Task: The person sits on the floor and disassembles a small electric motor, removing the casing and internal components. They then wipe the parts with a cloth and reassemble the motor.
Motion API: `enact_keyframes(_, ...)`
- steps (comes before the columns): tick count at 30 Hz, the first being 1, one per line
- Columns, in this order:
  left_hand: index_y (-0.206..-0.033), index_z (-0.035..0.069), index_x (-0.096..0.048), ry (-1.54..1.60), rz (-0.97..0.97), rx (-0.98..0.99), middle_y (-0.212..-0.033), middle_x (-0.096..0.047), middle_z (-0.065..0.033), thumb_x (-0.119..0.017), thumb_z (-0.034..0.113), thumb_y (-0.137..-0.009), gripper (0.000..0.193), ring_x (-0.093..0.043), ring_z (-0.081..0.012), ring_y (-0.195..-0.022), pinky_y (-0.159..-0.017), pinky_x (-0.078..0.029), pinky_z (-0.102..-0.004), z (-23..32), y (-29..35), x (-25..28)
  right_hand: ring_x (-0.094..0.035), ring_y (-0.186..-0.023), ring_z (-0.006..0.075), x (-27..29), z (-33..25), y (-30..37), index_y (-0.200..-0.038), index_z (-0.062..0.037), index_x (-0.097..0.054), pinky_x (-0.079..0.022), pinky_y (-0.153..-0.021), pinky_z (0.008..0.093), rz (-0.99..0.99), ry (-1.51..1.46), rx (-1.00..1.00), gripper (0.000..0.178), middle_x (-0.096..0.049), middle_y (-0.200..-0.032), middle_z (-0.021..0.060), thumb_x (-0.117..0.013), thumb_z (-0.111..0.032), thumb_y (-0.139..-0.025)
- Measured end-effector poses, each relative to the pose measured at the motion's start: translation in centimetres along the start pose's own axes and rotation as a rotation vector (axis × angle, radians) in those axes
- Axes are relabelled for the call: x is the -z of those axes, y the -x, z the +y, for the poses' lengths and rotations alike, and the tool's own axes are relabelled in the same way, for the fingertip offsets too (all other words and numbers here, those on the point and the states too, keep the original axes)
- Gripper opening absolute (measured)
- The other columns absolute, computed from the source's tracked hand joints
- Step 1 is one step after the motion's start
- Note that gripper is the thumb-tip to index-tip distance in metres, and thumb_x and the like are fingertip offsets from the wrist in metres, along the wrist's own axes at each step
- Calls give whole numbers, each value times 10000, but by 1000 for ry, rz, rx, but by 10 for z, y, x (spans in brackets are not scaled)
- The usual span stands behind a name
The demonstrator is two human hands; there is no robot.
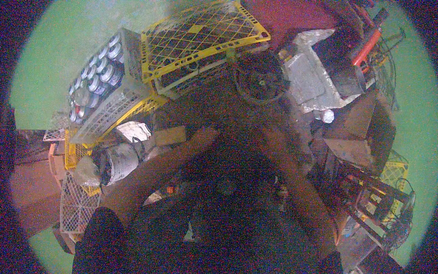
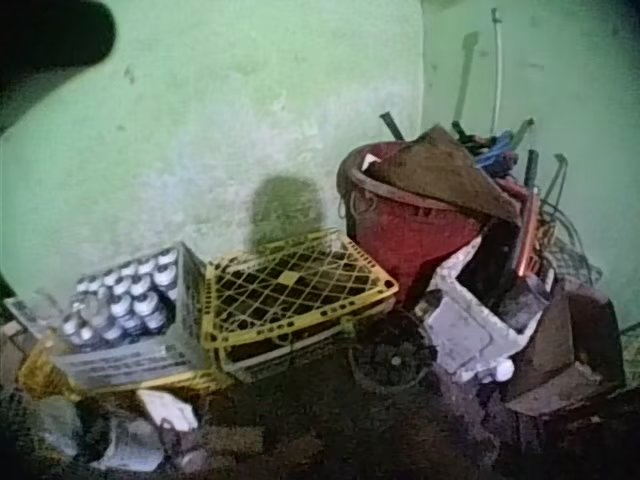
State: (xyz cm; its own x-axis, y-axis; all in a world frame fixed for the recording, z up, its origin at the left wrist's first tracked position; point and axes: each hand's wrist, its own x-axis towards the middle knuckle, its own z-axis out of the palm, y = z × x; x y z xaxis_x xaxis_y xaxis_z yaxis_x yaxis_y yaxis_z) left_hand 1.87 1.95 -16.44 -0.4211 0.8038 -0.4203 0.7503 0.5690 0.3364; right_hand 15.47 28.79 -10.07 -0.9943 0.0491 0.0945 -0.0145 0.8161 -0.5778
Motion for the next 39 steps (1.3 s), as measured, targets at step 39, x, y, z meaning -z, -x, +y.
enact_keyframes(39,-1246,140,-646,-37,847,-149,-1236,-668,-98,-638,182,-866,383,-663,-357,-1050,-921,-548,-446,66,-58,163,-604,-1120,400,17,21,2,-1216,-70,-648,-505,-955,461,53,1,-213,399,-627,-1218,195,-650,-52,-818)
